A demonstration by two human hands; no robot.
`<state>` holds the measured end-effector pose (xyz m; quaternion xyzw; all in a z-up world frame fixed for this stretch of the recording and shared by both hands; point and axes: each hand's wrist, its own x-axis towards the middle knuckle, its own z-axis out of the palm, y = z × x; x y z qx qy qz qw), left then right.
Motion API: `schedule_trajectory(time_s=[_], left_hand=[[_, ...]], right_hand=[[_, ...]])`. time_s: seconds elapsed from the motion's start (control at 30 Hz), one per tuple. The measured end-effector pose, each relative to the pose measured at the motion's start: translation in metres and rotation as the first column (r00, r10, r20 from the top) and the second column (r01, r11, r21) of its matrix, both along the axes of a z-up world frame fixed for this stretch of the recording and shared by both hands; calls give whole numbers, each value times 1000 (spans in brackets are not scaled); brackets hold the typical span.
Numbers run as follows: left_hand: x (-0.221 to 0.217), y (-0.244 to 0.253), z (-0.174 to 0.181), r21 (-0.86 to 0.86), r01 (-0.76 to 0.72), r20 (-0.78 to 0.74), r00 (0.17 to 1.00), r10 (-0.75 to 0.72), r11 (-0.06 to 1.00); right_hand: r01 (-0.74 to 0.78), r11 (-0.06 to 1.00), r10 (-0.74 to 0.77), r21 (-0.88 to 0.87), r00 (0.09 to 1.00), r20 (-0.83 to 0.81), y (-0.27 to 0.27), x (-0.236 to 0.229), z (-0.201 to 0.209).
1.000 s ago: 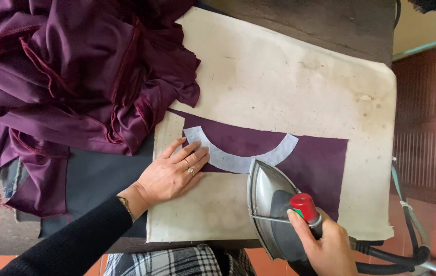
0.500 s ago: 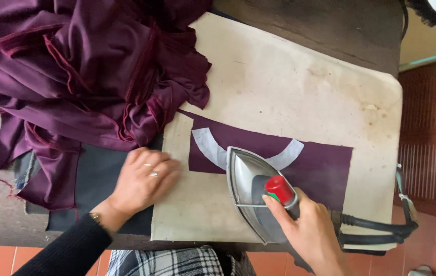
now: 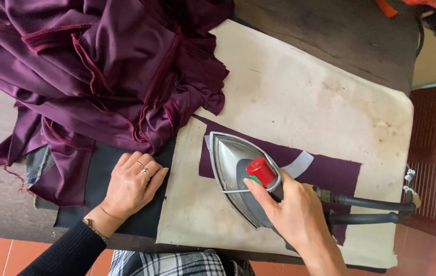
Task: The person irons a white interfacing piece onto a purple fabric cutout, uses a wooden clapper to press the fabric, and then sorts through a pile of purple fabric pieces on a work table.
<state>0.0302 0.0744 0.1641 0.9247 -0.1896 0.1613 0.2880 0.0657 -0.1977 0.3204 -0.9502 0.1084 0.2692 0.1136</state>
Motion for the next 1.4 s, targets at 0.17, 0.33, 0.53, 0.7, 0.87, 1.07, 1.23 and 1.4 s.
schedule_trajectory(time_s=[0.17, 0.33, 0.53, 0.7, 0.87, 1.07, 1.23, 1.4], left_hand=[[1, 1, 1, 19, 9, -14, 1000, -9, 1000], [4, 0, 5, 28, 21, -38, 999, -20, 999], [5, 0, 5, 72, 37, -56, 998, -33, 997], [7, -1, 4, 64, 34, -44, 999, -31, 997], [6, -1, 7, 88, 29, -13, 1000, -28, 996], [3, -2, 1, 133, -7, -27, 1000, 10, 991], [2, -2, 2, 134, -16, -21, 1000, 19, 991], [1, -3, 1, 146, -35, -23, 999, 39, 989]], right_hand=[[-60, 998, 60, 26, 998, 8, 17, 13, -11], [-53, 998, 53, 21, 999, 9, 27, 16, -25], [-40, 999, 40, 18, 999, -21, 29, 18, -26], [-40, 999, 40, 5, 998, -42, 32, 24, -23], [31, 999, -30, 12, 998, -52, 41, 24, -16], [-86, 996, 86, 34, 996, 11, 27, 4, -18], [-128, 990, 129, 58, 991, -23, -4, -35, -16], [-173, 983, 176, 54, 982, -66, -49, -57, -12]])
